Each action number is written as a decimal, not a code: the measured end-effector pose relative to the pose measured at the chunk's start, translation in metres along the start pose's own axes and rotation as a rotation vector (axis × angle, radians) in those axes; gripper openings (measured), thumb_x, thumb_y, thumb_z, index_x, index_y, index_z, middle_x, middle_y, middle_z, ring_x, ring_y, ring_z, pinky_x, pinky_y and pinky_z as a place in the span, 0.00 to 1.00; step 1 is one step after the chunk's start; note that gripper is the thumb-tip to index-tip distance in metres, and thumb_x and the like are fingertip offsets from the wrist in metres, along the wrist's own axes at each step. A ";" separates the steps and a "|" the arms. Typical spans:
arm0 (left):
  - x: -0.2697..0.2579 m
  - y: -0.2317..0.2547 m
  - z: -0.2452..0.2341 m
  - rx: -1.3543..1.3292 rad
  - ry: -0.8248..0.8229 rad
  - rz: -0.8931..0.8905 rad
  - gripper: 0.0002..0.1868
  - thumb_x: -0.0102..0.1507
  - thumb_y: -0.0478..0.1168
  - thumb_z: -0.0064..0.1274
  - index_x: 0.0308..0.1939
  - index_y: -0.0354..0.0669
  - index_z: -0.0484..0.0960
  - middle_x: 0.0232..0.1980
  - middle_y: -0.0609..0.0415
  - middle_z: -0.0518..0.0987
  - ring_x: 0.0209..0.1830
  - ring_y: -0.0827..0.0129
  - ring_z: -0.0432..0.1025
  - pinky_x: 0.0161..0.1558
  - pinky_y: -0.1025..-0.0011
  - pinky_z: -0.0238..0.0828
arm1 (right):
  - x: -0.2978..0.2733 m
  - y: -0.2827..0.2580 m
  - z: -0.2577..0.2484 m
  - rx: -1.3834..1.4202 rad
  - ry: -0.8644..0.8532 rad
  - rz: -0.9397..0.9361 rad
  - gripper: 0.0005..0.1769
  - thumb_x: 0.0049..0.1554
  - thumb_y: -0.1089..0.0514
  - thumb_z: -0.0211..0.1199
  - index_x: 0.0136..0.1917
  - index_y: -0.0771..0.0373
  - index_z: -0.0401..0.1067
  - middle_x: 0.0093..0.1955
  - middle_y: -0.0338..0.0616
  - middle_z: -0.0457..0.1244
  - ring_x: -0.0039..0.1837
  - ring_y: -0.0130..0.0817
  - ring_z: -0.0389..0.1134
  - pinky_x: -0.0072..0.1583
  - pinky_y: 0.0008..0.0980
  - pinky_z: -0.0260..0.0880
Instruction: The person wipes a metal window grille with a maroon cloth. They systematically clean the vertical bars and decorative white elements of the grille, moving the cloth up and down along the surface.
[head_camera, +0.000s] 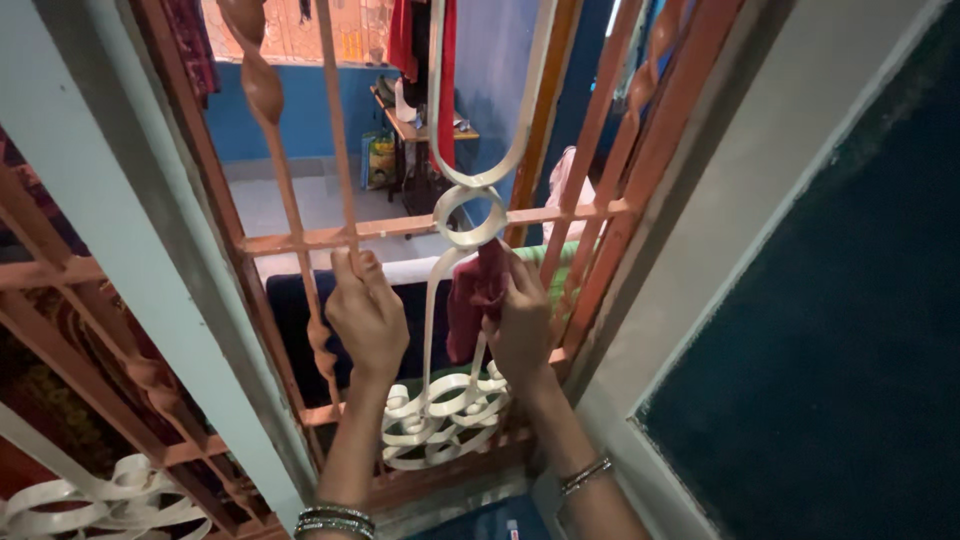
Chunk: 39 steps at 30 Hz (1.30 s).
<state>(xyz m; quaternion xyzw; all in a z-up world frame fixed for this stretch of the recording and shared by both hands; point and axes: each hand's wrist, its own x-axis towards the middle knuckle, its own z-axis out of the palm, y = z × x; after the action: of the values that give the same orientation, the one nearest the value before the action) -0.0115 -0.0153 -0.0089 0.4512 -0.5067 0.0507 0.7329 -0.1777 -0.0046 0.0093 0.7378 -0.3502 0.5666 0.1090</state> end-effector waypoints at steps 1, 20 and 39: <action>0.000 0.002 -0.001 -0.006 0.000 -0.010 0.15 0.77 0.42 0.39 0.49 0.30 0.72 0.19 0.46 0.67 0.15 0.57 0.67 0.21 0.61 0.57 | 0.001 0.002 -0.002 -0.020 -0.011 -0.026 0.31 0.41 0.73 0.58 0.60 0.74 0.68 0.61 0.61 0.64 0.59 0.64 0.66 0.58 0.49 0.69; -0.001 0.007 -0.003 0.019 0.004 0.016 0.16 0.78 0.43 0.38 0.43 0.32 0.69 0.19 0.47 0.67 0.16 0.59 0.68 0.23 0.61 0.58 | -0.024 -0.028 -0.033 0.111 -0.076 0.068 0.44 0.39 0.77 0.58 0.72 0.74 0.63 0.70 0.61 0.60 0.64 0.55 0.69 0.61 0.43 0.73; -0.002 0.005 -0.008 0.001 -0.024 0.010 0.15 0.77 0.43 0.38 0.45 0.31 0.69 0.22 0.43 0.70 0.19 0.52 0.70 0.25 0.58 0.60 | 0.047 -0.046 -0.008 -0.700 -0.670 -0.059 0.15 0.51 0.58 0.63 0.53 0.60 0.70 0.35 0.47 0.68 0.41 0.45 0.74 0.42 0.41 0.71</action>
<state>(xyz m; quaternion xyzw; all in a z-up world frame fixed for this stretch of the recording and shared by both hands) -0.0090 -0.0060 -0.0081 0.4494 -0.5177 0.0493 0.7264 -0.1497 0.0151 0.0653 0.8084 -0.5145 0.1427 0.2479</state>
